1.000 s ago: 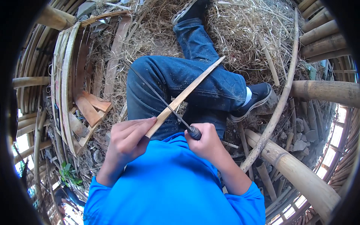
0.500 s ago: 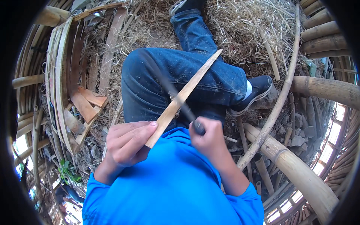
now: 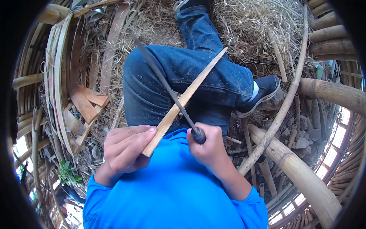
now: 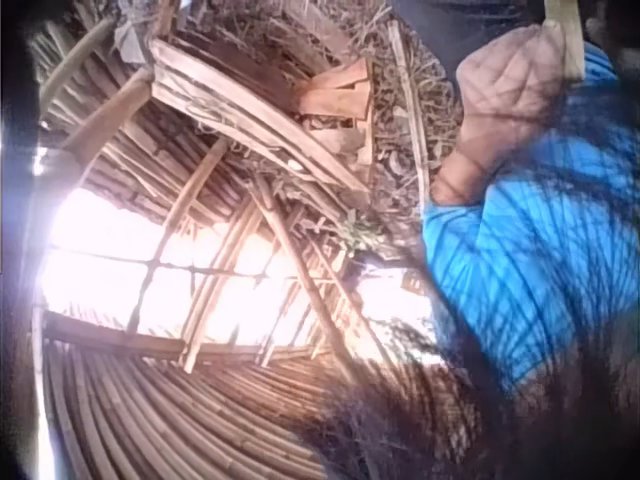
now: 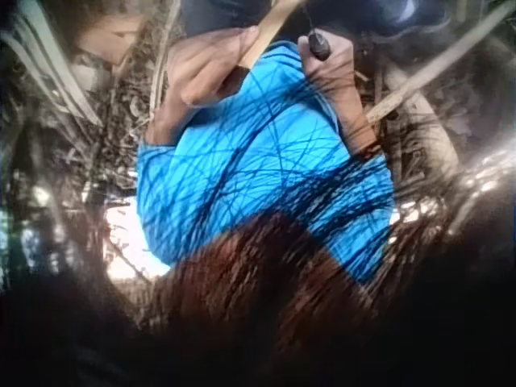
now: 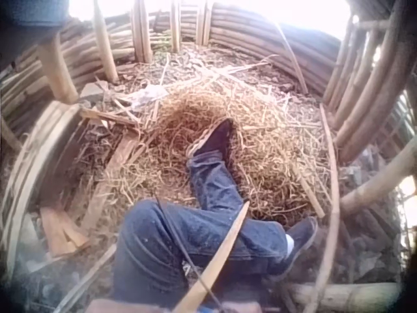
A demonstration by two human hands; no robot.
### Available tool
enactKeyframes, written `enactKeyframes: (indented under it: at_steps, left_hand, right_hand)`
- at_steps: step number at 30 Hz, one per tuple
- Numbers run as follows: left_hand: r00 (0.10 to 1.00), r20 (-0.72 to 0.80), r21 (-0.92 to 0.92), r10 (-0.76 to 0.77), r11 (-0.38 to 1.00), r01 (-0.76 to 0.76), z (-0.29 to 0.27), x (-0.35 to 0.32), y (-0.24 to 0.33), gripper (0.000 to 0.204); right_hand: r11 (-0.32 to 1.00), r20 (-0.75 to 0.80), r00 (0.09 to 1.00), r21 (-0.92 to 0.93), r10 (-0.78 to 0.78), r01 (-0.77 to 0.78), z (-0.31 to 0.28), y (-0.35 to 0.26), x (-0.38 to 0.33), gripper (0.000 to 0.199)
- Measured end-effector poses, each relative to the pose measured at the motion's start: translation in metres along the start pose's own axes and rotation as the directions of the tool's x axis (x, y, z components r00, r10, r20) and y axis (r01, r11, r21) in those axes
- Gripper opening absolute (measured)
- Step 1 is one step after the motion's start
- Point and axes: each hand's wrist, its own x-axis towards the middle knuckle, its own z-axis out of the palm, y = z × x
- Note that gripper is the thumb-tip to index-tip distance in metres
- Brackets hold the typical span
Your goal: The person shaves a piece of bamboo using a knife. They scrape the blade along the wood to remove thin strips and smooth the surface, letting the shavings fall to the ground.
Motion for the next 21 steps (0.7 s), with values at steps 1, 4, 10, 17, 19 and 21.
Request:
enactKeyframes:
  at_steps: [1,4,10,17,19,21]
  left_hand:
    - [1.0,0.005,0.022,-0.026,0.999,0.026,0.002,0.0,0.0,0.029]
    - [0.998,0.048,-0.006,-0.044,0.999,0.044,0.006,-0.002,-0.004,0.028]
    - [1.0,0.0,-0.052,0.004,0.999,-0.004,-0.005,-0.01,0.002,0.026]
    - [0.999,-0.035,-0.076,-0.008,0.997,0.006,-0.003,-0.012,-0.002,0.023]
    - [1.0,-0.016,-0.076,0.001,0.997,-0.002,-0.005,-0.013,0.0,0.024]
    - [1.0,0.022,-0.076,-0.004,0.997,0.005,-0.009,-0.01,0.004,0.025]
  right_hand:
    - [0.999,-0.025,1.0,-0.047,-0.012,0.01,0.001,0.01,0.006,0.026]
    - [0.991,-0.072,0.994,-0.099,0.083,-0.09,-0.004,0.035,0.025,0.026]
    - [0.988,-0.049,0.996,-0.139,-0.072,0.065,-0.004,0.023,0.018,0.025]
    - [0.994,-0.015,1.0,-0.108,-0.017,0.015,-0.006,0.014,0.017,0.021]
    - [0.99,-0.062,0.991,-0.068,0.122,-0.126,-0.013,0.036,0.031,0.021]
    - [0.975,-0.098,0.977,-0.102,0.189,-0.199,-0.02,0.046,0.038,0.02]
